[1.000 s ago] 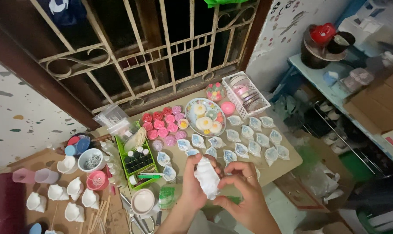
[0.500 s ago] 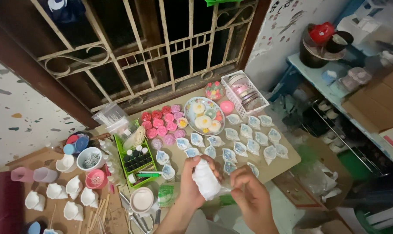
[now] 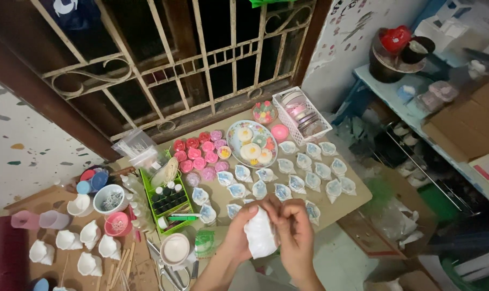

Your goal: Arranging and inspecting small molded candles on a workspace

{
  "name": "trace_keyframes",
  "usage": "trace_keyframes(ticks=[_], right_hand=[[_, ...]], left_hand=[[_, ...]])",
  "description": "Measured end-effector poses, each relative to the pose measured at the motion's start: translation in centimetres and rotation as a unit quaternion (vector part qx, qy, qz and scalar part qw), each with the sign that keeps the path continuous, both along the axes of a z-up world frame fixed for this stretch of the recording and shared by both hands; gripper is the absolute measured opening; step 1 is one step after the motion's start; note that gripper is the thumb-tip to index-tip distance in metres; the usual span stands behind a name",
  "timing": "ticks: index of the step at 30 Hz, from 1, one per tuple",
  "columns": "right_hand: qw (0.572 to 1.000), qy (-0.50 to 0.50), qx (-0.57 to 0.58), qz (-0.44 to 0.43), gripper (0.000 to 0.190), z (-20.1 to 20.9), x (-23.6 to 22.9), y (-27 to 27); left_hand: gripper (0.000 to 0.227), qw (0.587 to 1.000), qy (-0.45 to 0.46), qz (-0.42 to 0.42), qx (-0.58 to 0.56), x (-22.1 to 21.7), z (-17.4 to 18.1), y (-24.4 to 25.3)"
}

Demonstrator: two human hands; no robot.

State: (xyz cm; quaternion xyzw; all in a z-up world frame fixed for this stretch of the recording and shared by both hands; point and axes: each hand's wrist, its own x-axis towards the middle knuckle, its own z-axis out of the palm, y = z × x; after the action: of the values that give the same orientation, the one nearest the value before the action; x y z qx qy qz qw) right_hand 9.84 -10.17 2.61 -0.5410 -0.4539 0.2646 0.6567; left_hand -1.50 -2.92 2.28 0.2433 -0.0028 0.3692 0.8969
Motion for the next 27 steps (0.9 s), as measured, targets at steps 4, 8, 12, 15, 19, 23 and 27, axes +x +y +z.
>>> trace_keyframes(ticks=[4, 8, 12, 15, 19, 23, 27], right_hand=[[0.999, -0.008, -0.037, 0.028, 0.018, -1.9, 1.1, 0.2], [0.987, 0.065, -0.035, 0.139, 0.029, -5.3, 4.0, 1.6], [0.964, 0.153, -0.02, 0.215, 0.022, -8.1, 6.1, 2.6], [0.944, 0.212, -0.052, 0.247, 0.026, -8.8, 6.9, 2.5], [0.941, 0.171, -0.14, 0.257, 0.024, -8.4, 8.0, 1.9], [0.946, 0.161, -0.145, 0.242, 0.031, -6.5, 8.8, 1.3], [0.905, 0.088, -0.151, 0.387, 0.081, -6.1, 10.1, 0.6]], left_hand=[[0.039, 0.996, 0.085, -0.017, -0.023, -0.5, 0.6, -0.1], [0.035, 0.984, 0.164, -0.023, -0.059, -0.4, 0.7, -0.4], [0.046, 0.952, 0.261, -0.042, -0.152, 0.3, 0.2, -0.8], [0.048, 0.936, 0.309, -0.087, -0.147, 0.3, -0.6, -1.0], [0.033, 0.934, 0.325, -0.058, -0.138, 0.7, -4.1, -0.7], [0.023, 0.927, 0.358, 0.046, -0.102, 0.7, -10.5, -0.1], [0.024, 0.83, 0.549, -0.087, 0.039, 0.7, -9.6, -0.5]])
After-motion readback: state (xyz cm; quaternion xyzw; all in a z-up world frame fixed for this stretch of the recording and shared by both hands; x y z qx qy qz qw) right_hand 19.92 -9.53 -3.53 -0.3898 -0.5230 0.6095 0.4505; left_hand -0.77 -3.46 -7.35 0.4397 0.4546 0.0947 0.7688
